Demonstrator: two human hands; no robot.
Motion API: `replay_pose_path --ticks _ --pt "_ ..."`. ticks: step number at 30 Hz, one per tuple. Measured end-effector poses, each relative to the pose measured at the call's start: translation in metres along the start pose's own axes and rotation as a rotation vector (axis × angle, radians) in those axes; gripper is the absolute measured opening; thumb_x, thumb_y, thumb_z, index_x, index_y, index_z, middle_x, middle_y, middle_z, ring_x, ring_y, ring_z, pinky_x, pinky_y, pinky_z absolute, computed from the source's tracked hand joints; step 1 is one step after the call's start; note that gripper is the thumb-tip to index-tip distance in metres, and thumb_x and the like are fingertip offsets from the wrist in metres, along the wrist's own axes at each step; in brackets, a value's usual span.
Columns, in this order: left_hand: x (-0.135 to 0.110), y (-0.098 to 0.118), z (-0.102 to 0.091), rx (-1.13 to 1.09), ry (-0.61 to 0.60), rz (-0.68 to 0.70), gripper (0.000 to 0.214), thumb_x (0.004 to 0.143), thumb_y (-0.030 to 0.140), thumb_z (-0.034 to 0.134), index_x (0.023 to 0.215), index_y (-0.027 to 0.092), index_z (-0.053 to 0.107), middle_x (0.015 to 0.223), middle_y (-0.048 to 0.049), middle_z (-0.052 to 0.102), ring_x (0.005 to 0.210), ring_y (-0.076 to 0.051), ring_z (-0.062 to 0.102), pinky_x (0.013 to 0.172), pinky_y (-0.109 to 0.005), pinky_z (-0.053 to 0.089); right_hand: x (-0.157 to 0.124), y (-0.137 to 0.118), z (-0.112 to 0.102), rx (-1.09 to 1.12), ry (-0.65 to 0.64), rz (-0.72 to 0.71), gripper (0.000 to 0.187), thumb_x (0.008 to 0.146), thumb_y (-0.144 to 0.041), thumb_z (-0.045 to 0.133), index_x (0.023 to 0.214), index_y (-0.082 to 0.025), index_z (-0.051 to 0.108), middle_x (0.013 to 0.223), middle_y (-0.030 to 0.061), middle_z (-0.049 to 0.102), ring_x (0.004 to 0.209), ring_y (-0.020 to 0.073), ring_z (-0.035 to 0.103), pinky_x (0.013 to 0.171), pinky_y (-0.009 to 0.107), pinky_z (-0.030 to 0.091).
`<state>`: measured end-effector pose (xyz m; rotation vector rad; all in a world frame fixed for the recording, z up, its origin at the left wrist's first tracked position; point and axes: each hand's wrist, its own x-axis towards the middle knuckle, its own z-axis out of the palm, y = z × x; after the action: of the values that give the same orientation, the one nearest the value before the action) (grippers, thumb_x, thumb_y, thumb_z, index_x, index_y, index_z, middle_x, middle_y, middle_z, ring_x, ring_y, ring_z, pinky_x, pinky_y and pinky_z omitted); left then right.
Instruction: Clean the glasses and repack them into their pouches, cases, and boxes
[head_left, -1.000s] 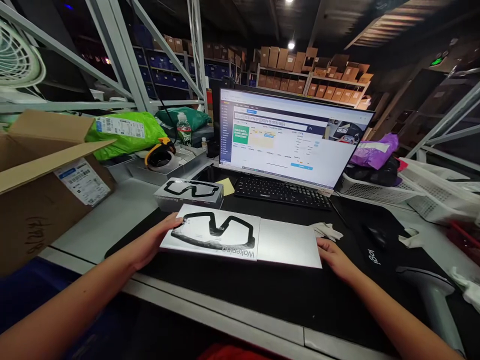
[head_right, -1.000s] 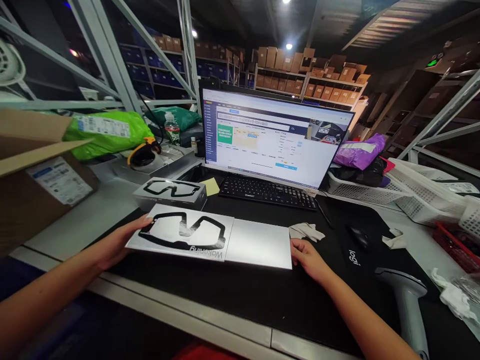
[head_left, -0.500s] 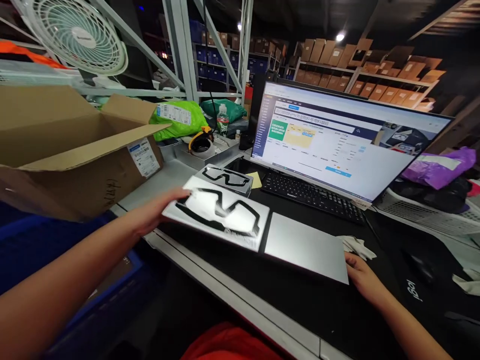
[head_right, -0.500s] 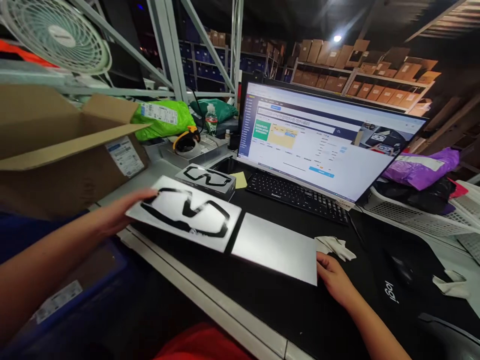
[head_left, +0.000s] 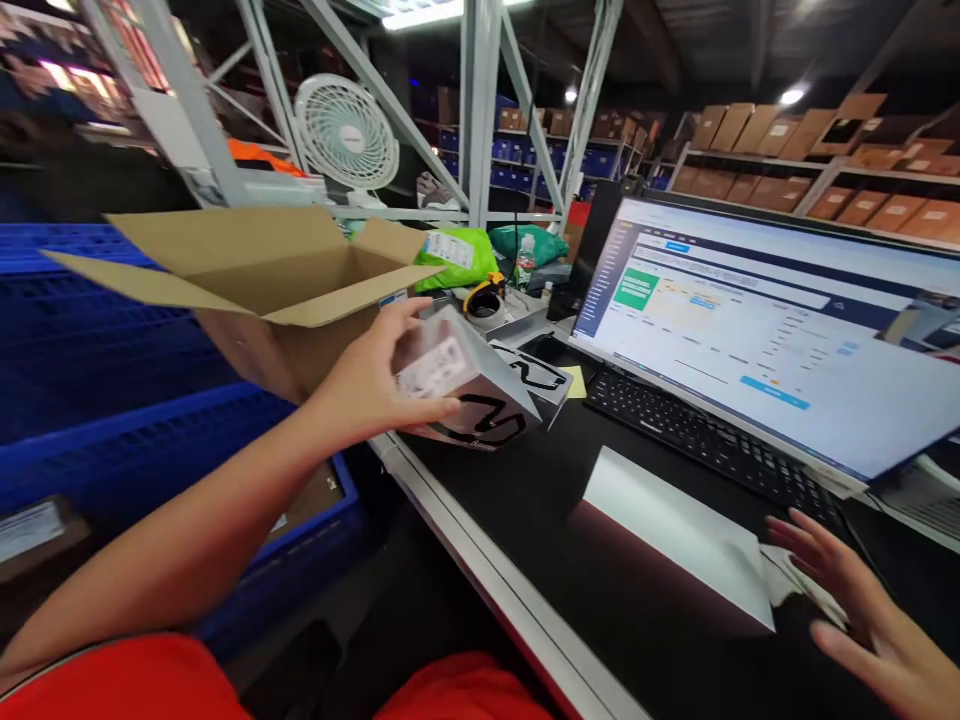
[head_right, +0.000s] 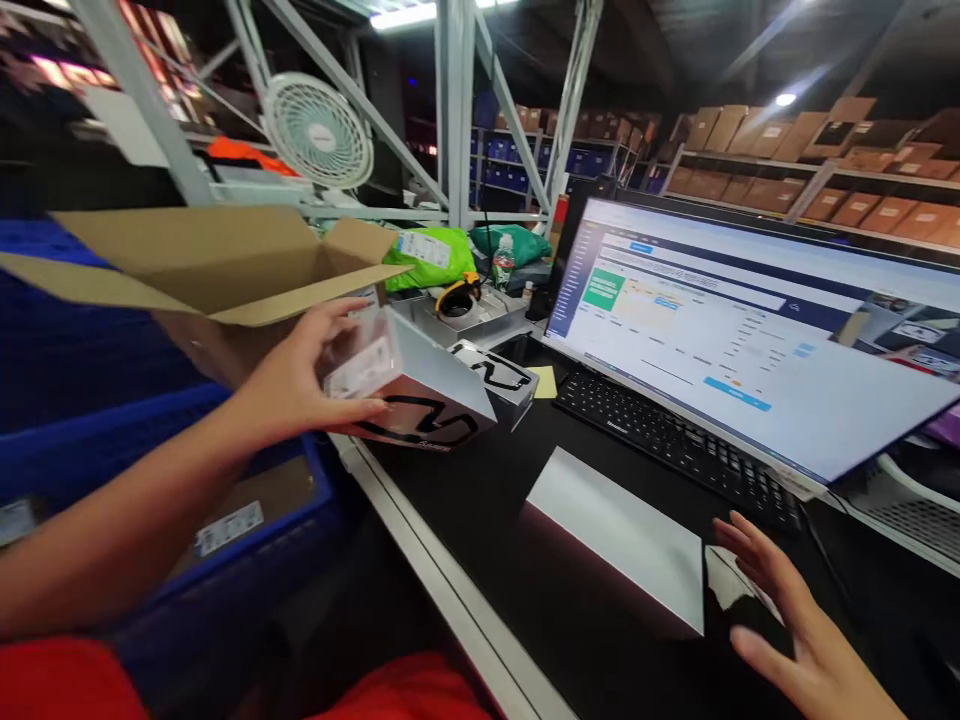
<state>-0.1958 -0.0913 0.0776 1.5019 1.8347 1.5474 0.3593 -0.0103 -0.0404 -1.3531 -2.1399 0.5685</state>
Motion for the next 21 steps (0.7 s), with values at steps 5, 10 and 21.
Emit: replay_pose_path --ticks 5,10,21 --pt "-0.008 0.013 0.037 0.421 -0.136 0.366 0.107 0.059 0.047 0.084 0.151 0.027 0.032 0.14 -0.011 0.049 0.131 -0.037 0.047 0.114 -0.054 0.038 0.016 -0.04 0.022 -0.409 -0.125 -0.274 0.109 0.071 -0.047 0.079 0.16 -0.036 0.017 0.16 0.0099 0.036 0.14 0.0409 0.044 0.111 0.056 0.044" --pt "-0.009 0.016 0.064 0.465 -0.17 0.449 0.099 0.066 0.031 0.075 0.152 0.026 0.027 0.147 -0.0145 0.034 0.142 -0.037 0.033 0.119 -0.055 0.032 0.021 -0.061 0.037 -0.417 -0.116 -0.218 0.094 0.081 -0.048 0.07 0.159 -0.035 0.019 0.149 0.01 0.046 0.131 0.0348 0.052 0.105 0.05 0.049" --pt "0.018 -0.01 0.071 0.386 0.143 0.307 0.076 0.067 0.05 0.083 0.13 0.021 0.052 0.127 -0.0114 0.046 0.129 -0.032 0.044 0.115 -0.047 0.036 0.028 -0.054 0.058 -0.413 0.16 -0.133 0.079 0.083 -0.052 0.065 0.15 -0.022 0.034 0.138 0.016 0.048 0.126 0.039 0.048 0.103 0.056 0.045"
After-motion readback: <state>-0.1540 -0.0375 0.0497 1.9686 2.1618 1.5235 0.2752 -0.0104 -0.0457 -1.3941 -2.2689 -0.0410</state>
